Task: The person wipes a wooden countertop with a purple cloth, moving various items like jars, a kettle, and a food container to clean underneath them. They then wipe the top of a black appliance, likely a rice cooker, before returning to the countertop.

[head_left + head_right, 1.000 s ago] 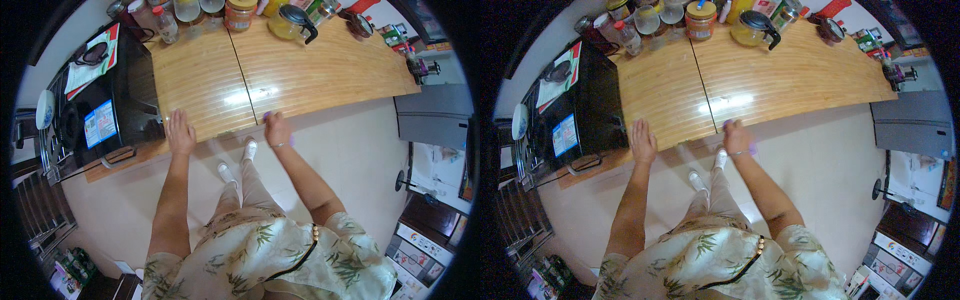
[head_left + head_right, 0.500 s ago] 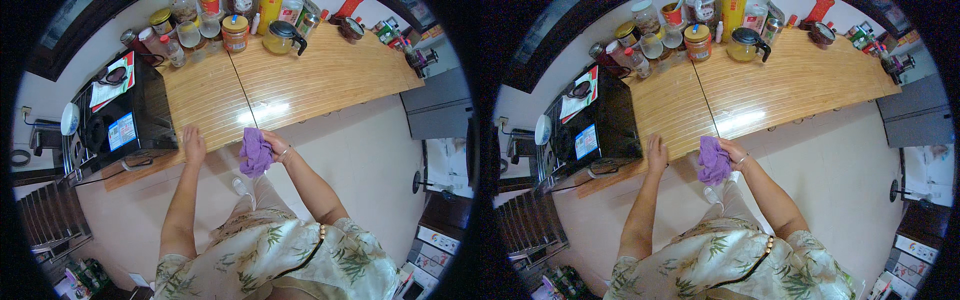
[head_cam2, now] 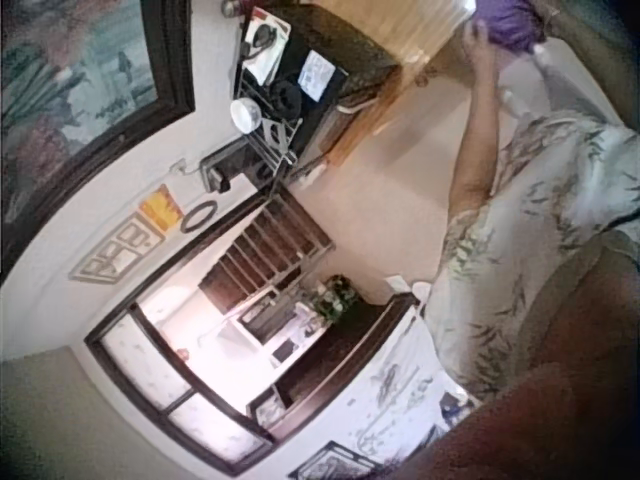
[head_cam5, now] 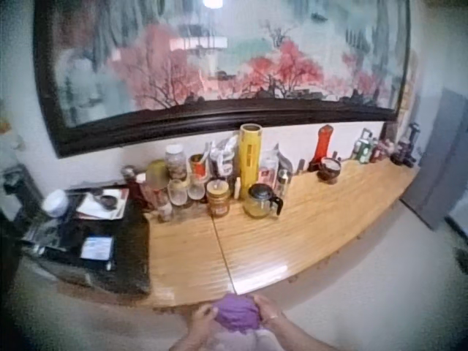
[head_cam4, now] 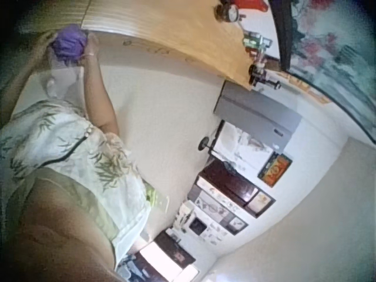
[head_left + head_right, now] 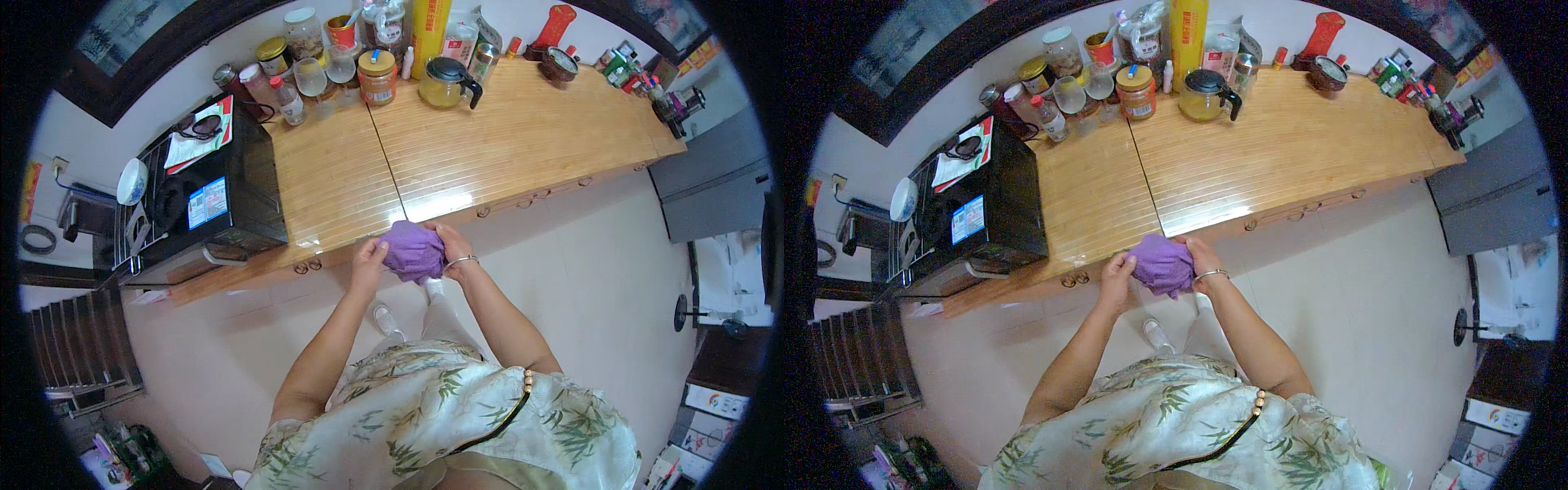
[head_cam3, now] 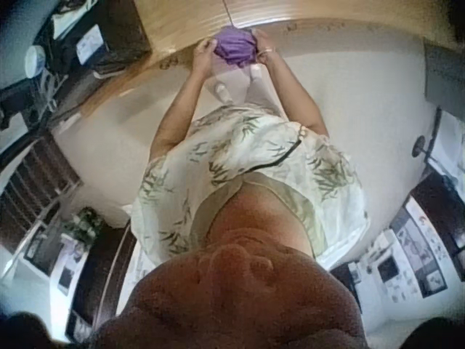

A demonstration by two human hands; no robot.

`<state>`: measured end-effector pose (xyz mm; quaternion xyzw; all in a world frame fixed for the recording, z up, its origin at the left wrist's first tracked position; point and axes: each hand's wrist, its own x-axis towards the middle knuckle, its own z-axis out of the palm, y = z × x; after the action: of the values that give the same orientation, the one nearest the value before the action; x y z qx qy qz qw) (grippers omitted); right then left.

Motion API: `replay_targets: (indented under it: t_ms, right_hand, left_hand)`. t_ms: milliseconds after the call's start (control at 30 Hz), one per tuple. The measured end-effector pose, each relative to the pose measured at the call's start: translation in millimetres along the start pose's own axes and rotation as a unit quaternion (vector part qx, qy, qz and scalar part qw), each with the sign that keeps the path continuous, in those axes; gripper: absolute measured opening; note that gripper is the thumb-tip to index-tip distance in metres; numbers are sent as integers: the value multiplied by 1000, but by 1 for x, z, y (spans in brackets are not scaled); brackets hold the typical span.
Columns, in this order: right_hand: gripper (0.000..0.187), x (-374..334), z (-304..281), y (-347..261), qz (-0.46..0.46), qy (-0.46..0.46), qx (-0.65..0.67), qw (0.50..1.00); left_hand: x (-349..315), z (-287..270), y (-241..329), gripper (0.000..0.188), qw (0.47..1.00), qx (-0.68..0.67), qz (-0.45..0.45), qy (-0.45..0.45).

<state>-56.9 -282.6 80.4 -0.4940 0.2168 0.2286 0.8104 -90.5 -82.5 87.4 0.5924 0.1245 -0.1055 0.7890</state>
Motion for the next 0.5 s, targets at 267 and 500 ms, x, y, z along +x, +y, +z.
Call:
replay_targets:
  t_ms: [267, 500]
  right_hand:
    - [35, 17, -66, 3, 17, 13, -158, 987]
    - [27, 20, -161, -32, 27, 84, -175, 981]
  left_hand:
    - [22, -33, 34, 33, 967, -85, 9, 240]
    - [99, -4, -2, 36, 824, 462, 217, 247]
